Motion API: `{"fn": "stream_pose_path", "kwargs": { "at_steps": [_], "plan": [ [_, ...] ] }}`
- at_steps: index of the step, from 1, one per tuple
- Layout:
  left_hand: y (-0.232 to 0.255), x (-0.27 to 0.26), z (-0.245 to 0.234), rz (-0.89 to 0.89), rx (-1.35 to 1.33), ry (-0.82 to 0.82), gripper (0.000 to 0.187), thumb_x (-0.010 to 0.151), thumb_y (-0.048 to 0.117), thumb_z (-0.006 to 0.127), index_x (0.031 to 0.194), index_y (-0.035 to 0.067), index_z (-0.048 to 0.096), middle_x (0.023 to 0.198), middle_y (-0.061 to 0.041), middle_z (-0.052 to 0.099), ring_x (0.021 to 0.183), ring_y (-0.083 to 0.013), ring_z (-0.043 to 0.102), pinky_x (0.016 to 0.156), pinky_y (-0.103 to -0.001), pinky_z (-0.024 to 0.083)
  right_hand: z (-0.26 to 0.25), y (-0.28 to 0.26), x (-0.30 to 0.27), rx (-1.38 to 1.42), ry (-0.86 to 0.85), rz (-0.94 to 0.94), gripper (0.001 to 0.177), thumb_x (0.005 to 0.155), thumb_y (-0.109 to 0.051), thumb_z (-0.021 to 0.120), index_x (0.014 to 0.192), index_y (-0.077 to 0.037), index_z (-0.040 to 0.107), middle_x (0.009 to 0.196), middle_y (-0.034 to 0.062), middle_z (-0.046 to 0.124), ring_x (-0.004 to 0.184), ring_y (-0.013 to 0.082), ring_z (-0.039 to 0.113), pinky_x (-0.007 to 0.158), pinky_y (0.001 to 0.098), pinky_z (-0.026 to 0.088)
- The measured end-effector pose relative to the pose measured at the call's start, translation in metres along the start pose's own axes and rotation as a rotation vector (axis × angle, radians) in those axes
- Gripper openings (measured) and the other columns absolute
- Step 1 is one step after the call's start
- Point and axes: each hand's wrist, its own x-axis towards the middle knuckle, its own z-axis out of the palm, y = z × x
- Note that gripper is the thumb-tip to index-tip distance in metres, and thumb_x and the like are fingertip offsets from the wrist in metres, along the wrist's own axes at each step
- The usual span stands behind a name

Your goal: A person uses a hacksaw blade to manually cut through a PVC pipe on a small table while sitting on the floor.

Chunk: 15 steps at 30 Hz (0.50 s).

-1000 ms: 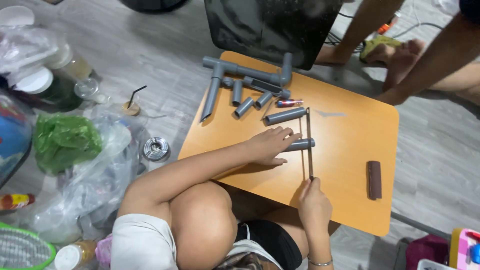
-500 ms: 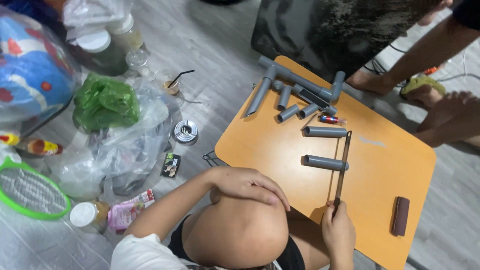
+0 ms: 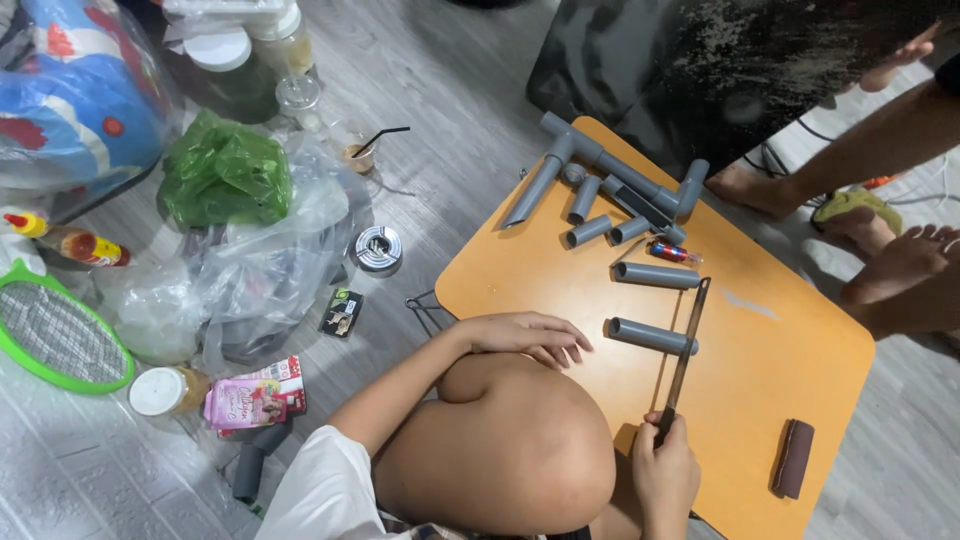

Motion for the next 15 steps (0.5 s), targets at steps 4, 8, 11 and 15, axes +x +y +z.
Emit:
{"fn": "stream_pose_path", "kwargs": {
  "at_steps": [4,8,11,15],
  "plan": [
    [0.019,-0.003,0.012,-0.112,0.114,0.150,0.037,0.095,0.026,0.055,0.125,0.007,0.061,0.105,-0.013,0.064,0.100,-0.0189,0.065,0.087,-0.030,0.056,-0.003,-0.005,-0.001,0.044,0.005,0.022,0.018,0.094,-0.022,0.049,0.101,-0.015,0.065,0.081,0.0075,0.073,0.074,0.0313,0.068,0.071,0.0389,0.049],
    [0.027,0.011,0.017,-0.153,0.191,0.157,0.032,0.096,0.024,0.054,0.125,0.010,0.060,0.101,-0.011,0.065,0.086,-0.0177,0.067,0.075,-0.030,0.057,-0.004,-0.006,0.000,0.047,0.011,0.023,0.021,0.096,-0.025,0.048,0.101,-0.016,0.066,0.082,0.0081,0.075,0.078,0.0327,0.069,0.072,0.0401,0.050],
    [0.032,0.039,0.022,0.205,0.620,0.158,0.019,0.093,0.019,0.059,0.102,0.009,0.073,0.090,-0.007,0.074,0.074,-0.0150,0.068,0.067,-0.026,0.056,-0.004,-0.006,0.000,-0.027,-0.003,0.017,0.032,0.100,-0.037,0.045,0.103,-0.013,0.065,0.081,0.0105,0.075,0.078,0.0331,0.070,0.071,0.0396,0.051],
    [0.020,0.084,0.017,0.561,0.976,0.333,0.026,0.085,0.029,0.067,0.105,0.013,0.068,0.095,-0.006,0.063,0.079,-0.0193,0.054,0.071,-0.031,0.045,-0.007,-0.011,-0.002,-0.036,-0.024,0.013,0.036,0.103,-0.037,0.039,0.106,-0.014,0.066,0.089,0.0116,0.076,0.084,0.0355,0.070,0.073,0.0415,0.051]
  ]
}}
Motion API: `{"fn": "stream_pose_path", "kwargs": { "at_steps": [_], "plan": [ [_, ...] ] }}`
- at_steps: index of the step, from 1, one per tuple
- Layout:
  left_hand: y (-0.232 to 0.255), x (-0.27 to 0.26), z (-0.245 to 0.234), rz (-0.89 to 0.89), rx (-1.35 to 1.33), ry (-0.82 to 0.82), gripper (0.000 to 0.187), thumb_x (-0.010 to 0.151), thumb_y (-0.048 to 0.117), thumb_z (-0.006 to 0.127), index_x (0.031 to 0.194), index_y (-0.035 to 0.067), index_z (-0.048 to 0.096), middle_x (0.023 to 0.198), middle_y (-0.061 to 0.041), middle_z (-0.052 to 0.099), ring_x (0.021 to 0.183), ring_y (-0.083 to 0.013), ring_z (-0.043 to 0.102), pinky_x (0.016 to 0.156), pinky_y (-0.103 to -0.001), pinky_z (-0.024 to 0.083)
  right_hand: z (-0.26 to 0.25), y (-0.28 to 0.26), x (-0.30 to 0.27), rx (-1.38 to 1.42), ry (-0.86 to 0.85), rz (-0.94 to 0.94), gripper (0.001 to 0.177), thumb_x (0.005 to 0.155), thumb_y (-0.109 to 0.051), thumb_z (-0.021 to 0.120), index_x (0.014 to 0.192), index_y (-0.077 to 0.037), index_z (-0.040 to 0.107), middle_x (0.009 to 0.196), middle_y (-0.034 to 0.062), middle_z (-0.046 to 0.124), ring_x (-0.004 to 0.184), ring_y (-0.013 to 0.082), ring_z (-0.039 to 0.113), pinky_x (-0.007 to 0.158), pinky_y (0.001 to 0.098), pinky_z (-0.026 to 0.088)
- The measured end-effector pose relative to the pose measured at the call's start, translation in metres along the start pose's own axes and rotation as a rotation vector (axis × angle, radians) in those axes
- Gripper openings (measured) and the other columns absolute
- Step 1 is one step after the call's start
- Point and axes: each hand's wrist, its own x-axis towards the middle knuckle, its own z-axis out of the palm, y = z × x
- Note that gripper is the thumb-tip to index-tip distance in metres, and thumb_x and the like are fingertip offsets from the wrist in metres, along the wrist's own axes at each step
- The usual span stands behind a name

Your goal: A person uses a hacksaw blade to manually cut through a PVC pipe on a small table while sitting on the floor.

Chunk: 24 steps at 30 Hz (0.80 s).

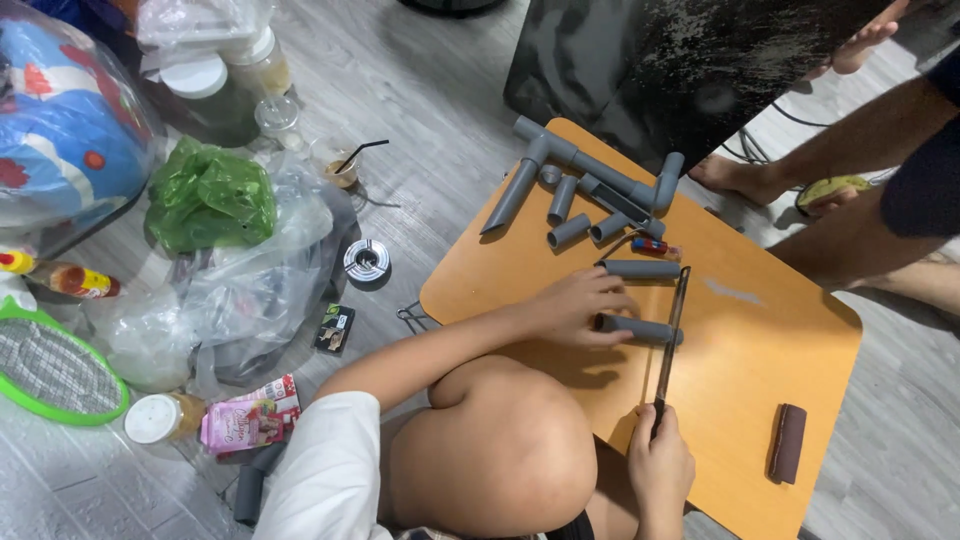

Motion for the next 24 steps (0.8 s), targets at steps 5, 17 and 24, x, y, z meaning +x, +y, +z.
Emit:
{"fn": "stream_pose_path", "kwargs": {
  "at_steps": [5,17,24],
  "plan": [
    [-0.033,-0.003,0.032,0.148,0.316,-0.095,0.062,0.082,0.048,0.067,0.128,0.009,0.051,0.124,-0.013,0.053,0.108,-0.0313,0.048,0.100,-0.043,0.036,-0.002,-0.004,0.000,-0.004,-0.011,0.051,0.037,0.104,-0.039,0.038,0.105,-0.015,0.067,0.095,0.0095,0.077,0.089,0.0330,0.071,0.076,0.0404,0.052],
    [-0.023,0.003,0.038,0.211,0.326,-0.082,0.028,0.087,0.018,0.062,0.108,0.002,0.053,0.107,-0.015,0.052,0.099,-0.0337,0.054,0.089,-0.041,0.045,0.003,-0.010,-0.003,-0.129,0.038,-0.049,0.031,0.105,-0.035,0.036,0.097,-0.008,0.049,0.078,0.0200,0.071,0.073,0.0436,0.067,0.069,0.0496,0.050],
    [-0.028,0.017,0.036,0.227,0.328,-0.153,0.030,0.091,0.028,0.060,0.103,0.003,0.050,0.100,-0.015,0.054,0.090,-0.0320,0.057,0.085,-0.041,0.044,0.003,-0.007,-0.002,-0.122,0.112,-0.117,0.028,0.104,-0.031,0.040,0.094,-0.007,0.050,0.070,0.0184,0.070,0.064,0.0402,0.067,0.061,0.0465,0.051]
  ]
}}
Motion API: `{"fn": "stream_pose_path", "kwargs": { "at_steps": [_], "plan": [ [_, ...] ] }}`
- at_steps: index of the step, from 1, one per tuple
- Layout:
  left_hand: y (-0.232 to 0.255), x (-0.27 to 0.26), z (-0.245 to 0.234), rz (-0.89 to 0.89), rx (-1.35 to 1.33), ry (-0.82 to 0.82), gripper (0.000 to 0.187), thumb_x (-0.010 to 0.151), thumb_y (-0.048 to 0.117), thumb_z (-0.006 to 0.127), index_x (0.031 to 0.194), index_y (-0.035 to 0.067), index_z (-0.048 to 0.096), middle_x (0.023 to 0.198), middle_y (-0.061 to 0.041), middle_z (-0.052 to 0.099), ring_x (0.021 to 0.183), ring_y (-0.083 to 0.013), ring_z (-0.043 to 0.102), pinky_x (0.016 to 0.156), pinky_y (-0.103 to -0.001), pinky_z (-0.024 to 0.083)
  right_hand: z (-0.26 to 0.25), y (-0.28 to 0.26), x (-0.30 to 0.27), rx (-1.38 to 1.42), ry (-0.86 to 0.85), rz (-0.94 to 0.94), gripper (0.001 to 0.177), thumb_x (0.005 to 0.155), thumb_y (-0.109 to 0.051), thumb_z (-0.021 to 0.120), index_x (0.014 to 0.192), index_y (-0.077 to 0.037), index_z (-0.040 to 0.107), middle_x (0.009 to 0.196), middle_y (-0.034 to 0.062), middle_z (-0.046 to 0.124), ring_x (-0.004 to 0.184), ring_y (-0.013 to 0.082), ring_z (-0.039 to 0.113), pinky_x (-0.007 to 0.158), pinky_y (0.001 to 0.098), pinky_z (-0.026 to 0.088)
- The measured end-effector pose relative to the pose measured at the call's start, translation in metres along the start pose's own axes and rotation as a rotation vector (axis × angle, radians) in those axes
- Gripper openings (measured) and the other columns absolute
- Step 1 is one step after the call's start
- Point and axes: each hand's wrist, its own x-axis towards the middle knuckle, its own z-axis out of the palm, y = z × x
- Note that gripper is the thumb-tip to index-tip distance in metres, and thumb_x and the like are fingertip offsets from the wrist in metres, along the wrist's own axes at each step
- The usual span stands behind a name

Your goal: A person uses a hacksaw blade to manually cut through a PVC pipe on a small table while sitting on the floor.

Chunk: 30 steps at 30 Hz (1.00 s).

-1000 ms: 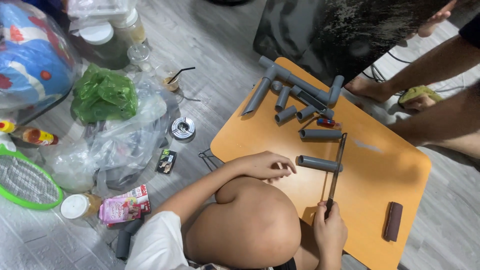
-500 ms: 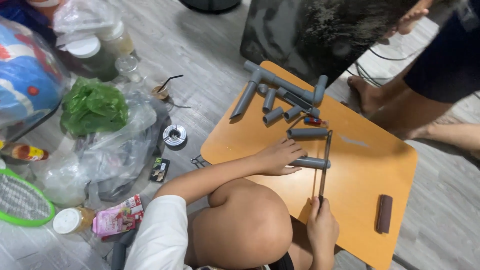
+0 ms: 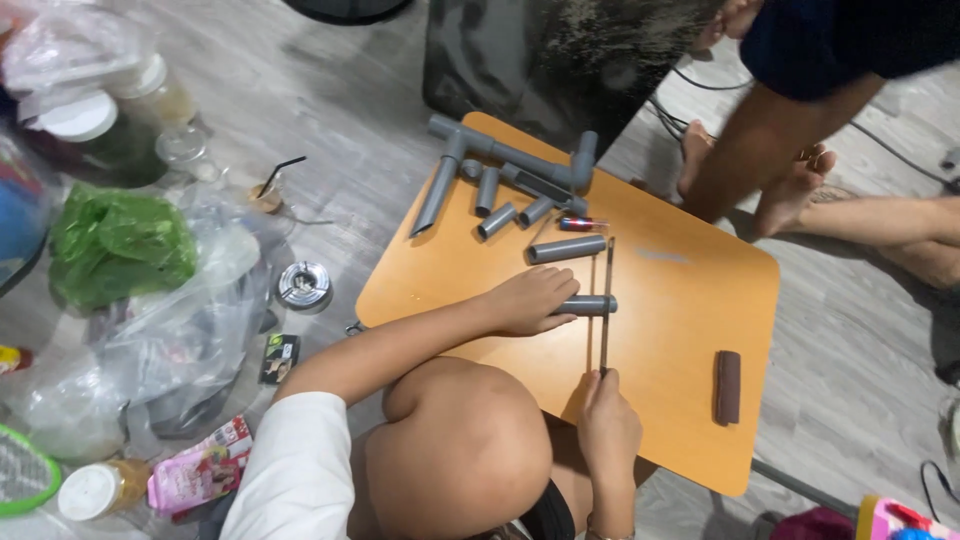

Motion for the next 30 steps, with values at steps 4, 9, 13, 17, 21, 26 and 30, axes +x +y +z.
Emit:
{"fn": "stream_pose_path", "kwargs": {
  "at_steps": [4,9,13,17,21,26,30],
  "plan": [
    [0.003,0.010,-0.004,0.015,0.050,-0.036,0.028,0.088,0.027,0.063,0.098,0.004,0.051,0.094,-0.013,0.057,0.082,-0.0311,0.058,0.077,-0.040,0.046,0.002,-0.001,-0.002,0.047,0.066,-0.021,0.027,0.103,-0.030,0.041,0.093,-0.007,0.050,0.069,0.0197,0.069,0.063,0.0427,0.066,0.059,0.0490,0.050],
    [-0.005,0.019,0.007,0.030,0.074,-0.174,0.026,0.083,0.023,0.063,0.097,0.004,0.051,0.091,-0.015,0.058,0.076,-0.0342,0.059,0.071,-0.043,0.047,0.001,-0.005,-0.003,0.042,0.126,0.010,0.027,0.103,-0.031,0.042,0.092,-0.008,0.052,0.060,0.0159,0.066,0.052,0.0385,0.064,0.051,0.0459,0.050],
    [-0.008,0.028,0.009,0.003,0.122,-0.282,0.029,0.086,0.025,0.060,0.101,0.003,0.050,0.093,-0.017,0.056,0.076,-0.0358,0.061,0.070,-0.044,0.050,0.006,-0.004,0.000,0.028,0.218,-0.025,0.025,0.102,-0.029,0.045,0.090,-0.008,0.052,0.058,0.0151,0.064,0.048,0.0390,0.062,0.047,0.0470,0.049],
    [-0.019,0.026,0.047,-0.042,0.251,-0.356,0.038,0.086,0.039,0.048,0.107,0.008,0.047,0.090,-0.007,0.048,0.077,-0.0337,0.062,0.069,-0.044,0.050,-0.011,-0.011,0.008,0.037,-0.148,0.193,0.038,0.105,-0.041,0.025,0.107,-0.014,0.052,0.079,0.0189,0.072,0.080,0.0370,0.073,0.073,0.0470,0.057],
    [-0.013,0.030,0.040,-0.024,0.212,-0.203,0.032,0.089,0.039,0.052,0.098,0.008,0.050,0.085,-0.007,0.047,0.083,-0.0317,0.060,0.077,-0.041,0.048,-0.005,-0.007,0.011,0.069,-0.147,0.144,0.037,0.105,-0.036,0.025,0.109,-0.011,0.052,0.078,0.0191,0.072,0.078,0.0390,0.073,0.071,0.0487,0.057],
    [0.000,0.034,0.023,-0.002,0.079,-0.138,0.027,0.088,0.029,0.061,0.099,0.007,0.053,0.085,-0.009,0.047,0.087,-0.0308,0.058,0.082,-0.038,0.047,-0.002,-0.004,0.012,0.127,-0.098,0.119,0.035,0.105,-0.035,0.028,0.103,-0.011,0.053,0.076,0.0194,0.070,0.074,0.0396,0.072,0.068,0.0488,0.056],
    [0.002,0.033,0.022,-0.061,0.045,-0.165,0.025,0.090,0.028,0.062,0.101,0.007,0.055,0.086,-0.007,0.047,0.086,-0.0270,0.058,0.082,-0.035,0.047,0.001,-0.003,0.010,0.143,-0.038,0.083,0.035,0.105,-0.034,0.029,0.099,-0.009,0.053,0.073,0.0163,0.070,0.071,0.0374,0.073,0.066,0.0482,0.057]
  ]
}}
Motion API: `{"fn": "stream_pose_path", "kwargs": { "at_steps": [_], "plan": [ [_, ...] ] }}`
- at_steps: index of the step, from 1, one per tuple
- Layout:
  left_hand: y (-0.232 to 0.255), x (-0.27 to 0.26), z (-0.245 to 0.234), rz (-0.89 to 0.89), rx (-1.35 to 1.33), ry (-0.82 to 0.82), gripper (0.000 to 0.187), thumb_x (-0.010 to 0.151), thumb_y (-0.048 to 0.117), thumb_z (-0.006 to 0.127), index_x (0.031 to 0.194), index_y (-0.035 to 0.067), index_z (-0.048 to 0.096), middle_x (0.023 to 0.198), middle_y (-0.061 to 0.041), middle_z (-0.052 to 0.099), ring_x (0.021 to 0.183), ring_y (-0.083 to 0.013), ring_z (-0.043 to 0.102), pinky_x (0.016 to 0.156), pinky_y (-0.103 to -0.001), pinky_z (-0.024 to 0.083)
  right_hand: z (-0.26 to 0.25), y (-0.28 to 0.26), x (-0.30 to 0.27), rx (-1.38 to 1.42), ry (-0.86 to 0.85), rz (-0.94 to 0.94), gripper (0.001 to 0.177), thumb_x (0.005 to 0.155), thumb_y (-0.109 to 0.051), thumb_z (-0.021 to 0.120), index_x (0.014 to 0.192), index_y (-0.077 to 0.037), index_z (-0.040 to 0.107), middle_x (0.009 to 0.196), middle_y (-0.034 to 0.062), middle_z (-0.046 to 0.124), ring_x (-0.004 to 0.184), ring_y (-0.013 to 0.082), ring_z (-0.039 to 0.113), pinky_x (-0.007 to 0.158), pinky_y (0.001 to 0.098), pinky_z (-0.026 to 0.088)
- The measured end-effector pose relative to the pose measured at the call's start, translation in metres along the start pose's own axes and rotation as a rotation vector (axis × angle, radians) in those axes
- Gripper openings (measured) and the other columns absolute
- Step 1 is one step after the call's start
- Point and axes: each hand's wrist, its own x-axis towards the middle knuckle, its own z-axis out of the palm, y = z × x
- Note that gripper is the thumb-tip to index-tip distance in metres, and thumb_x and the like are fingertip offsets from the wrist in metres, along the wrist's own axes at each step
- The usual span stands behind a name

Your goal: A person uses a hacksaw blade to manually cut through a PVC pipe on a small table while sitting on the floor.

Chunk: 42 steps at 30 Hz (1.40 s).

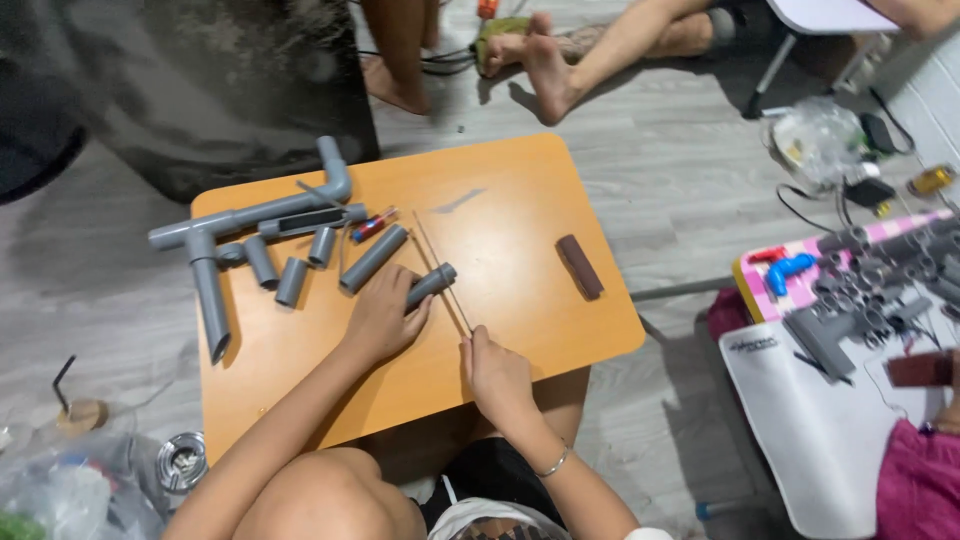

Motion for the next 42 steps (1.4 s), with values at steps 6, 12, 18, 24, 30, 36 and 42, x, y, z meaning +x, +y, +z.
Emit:
{"fn": "stream_pose_path", "kwargs": {
  "at_steps": [6,12,18,24,30,36,42],
  "plan": [
    [0.005,0.000,-0.002,-0.017,-0.016,0.009,0.026,0.092,0.029,0.063,0.102,0.006,0.056,0.086,-0.008,0.049,0.085,-0.0267,0.059,0.080,-0.036,0.048,-0.002,0.004,-0.003,0.033,0.039,-0.025,0.035,0.105,-0.035,0.030,0.095,-0.009,0.053,0.070,0.0139,0.069,0.069,0.0357,0.073,0.065,0.0479,0.057],
    [0.007,0.003,-0.006,-0.030,0.005,-0.009,0.024,0.093,0.027,0.061,0.103,0.006,0.057,0.087,-0.008,0.051,0.083,-0.0247,0.060,0.079,-0.035,0.048,-0.002,0.004,0.000,0.027,0.025,-0.046,0.037,0.105,-0.036,0.029,0.095,-0.009,0.052,0.069,0.0137,0.069,0.068,0.0361,0.072,0.064,0.0494,0.056],
    [0.009,0.001,-0.002,-0.032,0.076,0.013,0.024,0.093,0.029,0.062,0.104,0.007,0.057,0.088,-0.006,0.051,0.082,-0.0233,0.059,0.076,-0.034,0.047,-0.008,0.003,0.000,0.043,-0.025,-0.050,0.036,0.105,-0.034,0.027,0.095,-0.009,0.052,0.067,0.0132,0.068,0.067,0.0348,0.072,0.064,0.0473,0.056],
    [0.008,0.002,0.002,-0.047,0.126,0.026,0.024,0.092,0.029,0.062,0.103,0.008,0.057,0.088,-0.006,0.052,0.081,-0.0231,0.060,0.071,-0.033,0.046,-0.009,0.003,0.001,0.042,-0.024,-0.054,0.037,0.105,-0.034,0.027,0.095,-0.009,0.052,0.067,0.0128,0.067,0.066,0.0346,0.072,0.064,0.0472,0.057],
    [0.004,0.000,0.001,-0.062,0.078,0.022,0.025,0.093,0.031,0.063,0.104,0.009,0.058,0.089,-0.005,0.053,0.083,-0.0231,0.061,0.073,-0.033,0.046,-0.007,0.004,0.000,0.028,0.008,-0.072,0.037,0.105,-0.033,0.028,0.094,-0.008,0.052,0.066,0.0134,0.067,0.065,0.0351,0.072,0.063,0.0475,0.057],
    [0.005,-0.001,0.002,-0.062,0.087,0.022,0.029,0.091,0.033,0.067,0.105,0.009,0.058,0.090,-0.005,0.054,0.087,-0.0243,0.062,0.077,-0.033,0.046,-0.006,0.003,-0.001,0.025,0.021,-0.073,0.036,0.105,-0.034,0.029,0.094,-0.009,0.053,0.066,0.0127,0.067,0.065,0.0346,0.072,0.062,0.0475,0.056],
    [0.004,0.000,0.003,-0.088,0.080,0.012,0.029,0.092,0.035,0.067,0.104,0.010,0.058,0.091,-0.005,0.054,0.088,-0.0232,0.063,0.078,-0.033,0.047,-0.003,0.006,0.000,0.012,0.046,-0.082,0.034,0.104,-0.033,0.031,0.091,-0.010,0.052,0.062,0.0103,0.064,0.061,0.0320,0.071,0.058,0.0447,0.056]
  ]
}}
